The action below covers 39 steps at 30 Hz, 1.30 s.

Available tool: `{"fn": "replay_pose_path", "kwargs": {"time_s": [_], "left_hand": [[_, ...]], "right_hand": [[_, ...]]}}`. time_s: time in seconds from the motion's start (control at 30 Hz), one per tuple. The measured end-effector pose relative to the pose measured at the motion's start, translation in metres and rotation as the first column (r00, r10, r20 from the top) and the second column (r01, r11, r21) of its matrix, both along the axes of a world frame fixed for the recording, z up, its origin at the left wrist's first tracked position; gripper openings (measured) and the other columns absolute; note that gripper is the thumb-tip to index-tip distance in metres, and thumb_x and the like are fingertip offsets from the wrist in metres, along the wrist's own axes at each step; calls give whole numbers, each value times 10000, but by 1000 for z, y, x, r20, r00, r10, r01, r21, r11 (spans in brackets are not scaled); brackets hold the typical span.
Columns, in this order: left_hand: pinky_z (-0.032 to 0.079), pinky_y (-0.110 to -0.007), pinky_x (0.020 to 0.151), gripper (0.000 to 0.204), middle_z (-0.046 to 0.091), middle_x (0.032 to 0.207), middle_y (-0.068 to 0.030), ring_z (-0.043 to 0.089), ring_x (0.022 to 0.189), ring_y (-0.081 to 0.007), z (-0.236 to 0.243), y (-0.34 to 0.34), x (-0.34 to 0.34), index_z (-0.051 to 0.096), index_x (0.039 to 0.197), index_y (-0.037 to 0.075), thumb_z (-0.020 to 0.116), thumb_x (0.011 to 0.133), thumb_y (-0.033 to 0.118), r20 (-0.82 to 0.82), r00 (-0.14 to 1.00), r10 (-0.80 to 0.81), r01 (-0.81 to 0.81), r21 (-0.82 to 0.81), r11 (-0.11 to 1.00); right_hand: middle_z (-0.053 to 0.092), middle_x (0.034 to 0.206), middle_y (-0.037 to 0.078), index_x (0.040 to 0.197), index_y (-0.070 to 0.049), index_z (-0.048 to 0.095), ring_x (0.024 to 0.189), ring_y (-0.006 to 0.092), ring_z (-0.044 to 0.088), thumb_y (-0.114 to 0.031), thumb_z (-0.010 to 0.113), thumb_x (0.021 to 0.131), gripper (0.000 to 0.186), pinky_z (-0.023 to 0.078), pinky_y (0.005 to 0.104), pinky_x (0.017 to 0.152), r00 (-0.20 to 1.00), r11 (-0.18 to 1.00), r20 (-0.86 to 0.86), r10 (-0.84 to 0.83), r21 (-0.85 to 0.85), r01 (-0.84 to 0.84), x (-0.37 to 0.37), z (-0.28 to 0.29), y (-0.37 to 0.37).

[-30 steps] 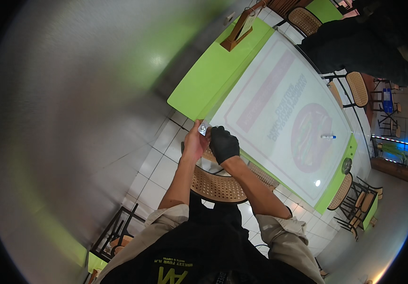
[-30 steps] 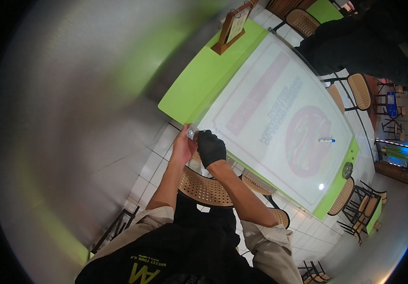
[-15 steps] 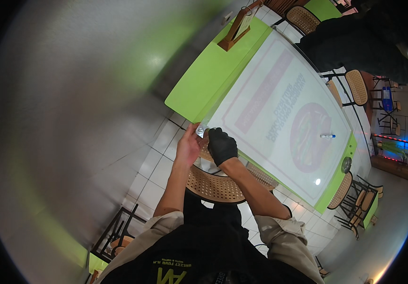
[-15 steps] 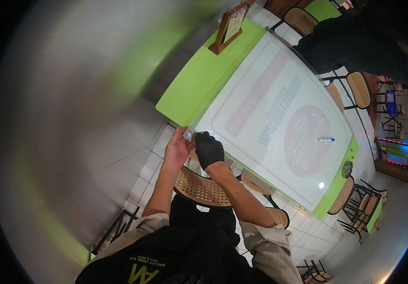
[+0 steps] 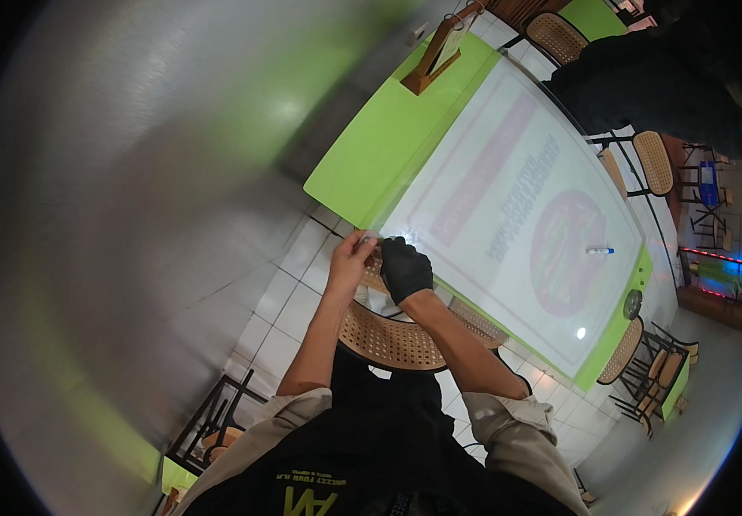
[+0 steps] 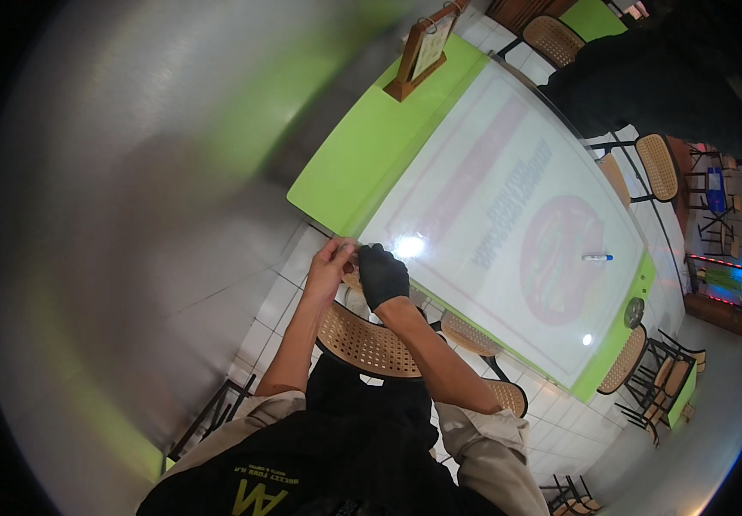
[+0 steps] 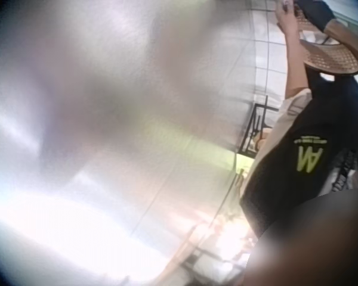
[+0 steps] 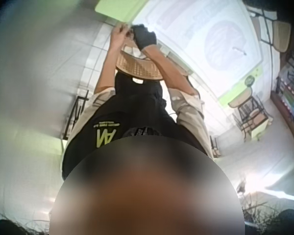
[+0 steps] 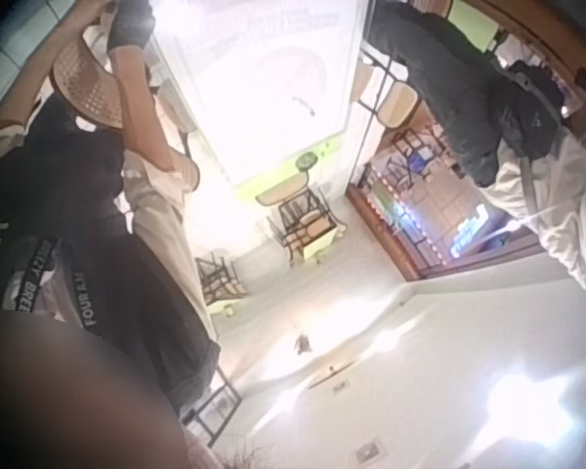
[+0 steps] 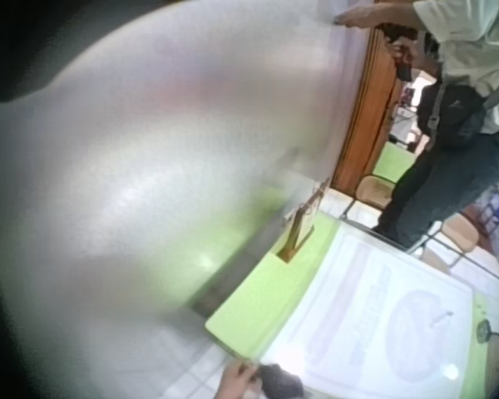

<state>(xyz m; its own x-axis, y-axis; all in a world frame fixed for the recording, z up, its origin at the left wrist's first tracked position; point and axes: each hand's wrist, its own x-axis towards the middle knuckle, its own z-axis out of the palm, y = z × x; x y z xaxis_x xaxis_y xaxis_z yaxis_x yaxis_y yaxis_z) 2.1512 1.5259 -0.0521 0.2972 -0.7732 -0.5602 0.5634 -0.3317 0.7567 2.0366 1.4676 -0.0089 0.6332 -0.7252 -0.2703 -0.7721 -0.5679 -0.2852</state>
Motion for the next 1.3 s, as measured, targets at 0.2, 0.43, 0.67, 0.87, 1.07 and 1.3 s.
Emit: {"fn": "replay_pose_path", "kwargs": {"time_s": [0.2,0.43,0.67,0.87,1.07,1.3], "left_hand": [[417,-236,691,326,641,933,-18,531,783,-79,0,2,-1,608,1151,12,488,1011,281,-216,972,90,-85,35,996],[473,-290,774,367,631,1016,-63,584,891,-147,6,3,1,569,1197,-1,403,1034,283,-319,920,230,-202,119,972],[493,-322,872,318,620,1070,-76,587,972,-169,-3,8,6,560,1212,-3,486,1009,231,-488,823,290,-230,181,956],[489,-314,904,295,624,1104,-55,586,1007,-163,-14,11,8,581,1190,43,516,994,253,-489,850,198,-137,158,978],[508,-303,872,299,630,1091,-40,599,986,-156,-12,10,6,580,1202,53,510,999,260,-495,849,184,-126,147,981],[521,-307,847,282,638,1068,-50,608,973,-160,-22,10,-1,579,1203,59,514,998,242,-514,835,198,-177,90,980]], "right_hand": [[613,953,136,1023,-86,565,821,319,662,-177,582,859,188,545,430,679,997,986,54,-62,157,52,-6,0,-6],[635,949,146,1021,-87,529,811,352,654,-251,555,898,207,530,442,662,956,977,285,-68,213,6,13,14,-10],[638,924,190,987,-58,507,792,393,646,-258,490,935,207,516,470,656,940,923,214,-265,339,182,27,3,-9],[638,919,198,981,-53,497,788,406,647,-252,492,939,204,512,483,654,949,933,167,-267,290,212,29,-5,1],[636,915,177,990,-63,497,808,388,651,-235,507,922,185,520,470,668,975,984,179,-134,142,110,28,-5,1],[618,929,143,1139,-74,500,796,349,653,-179,517,905,257,532,456,632,970,984,224,-93,166,56,13,7,7]]}}
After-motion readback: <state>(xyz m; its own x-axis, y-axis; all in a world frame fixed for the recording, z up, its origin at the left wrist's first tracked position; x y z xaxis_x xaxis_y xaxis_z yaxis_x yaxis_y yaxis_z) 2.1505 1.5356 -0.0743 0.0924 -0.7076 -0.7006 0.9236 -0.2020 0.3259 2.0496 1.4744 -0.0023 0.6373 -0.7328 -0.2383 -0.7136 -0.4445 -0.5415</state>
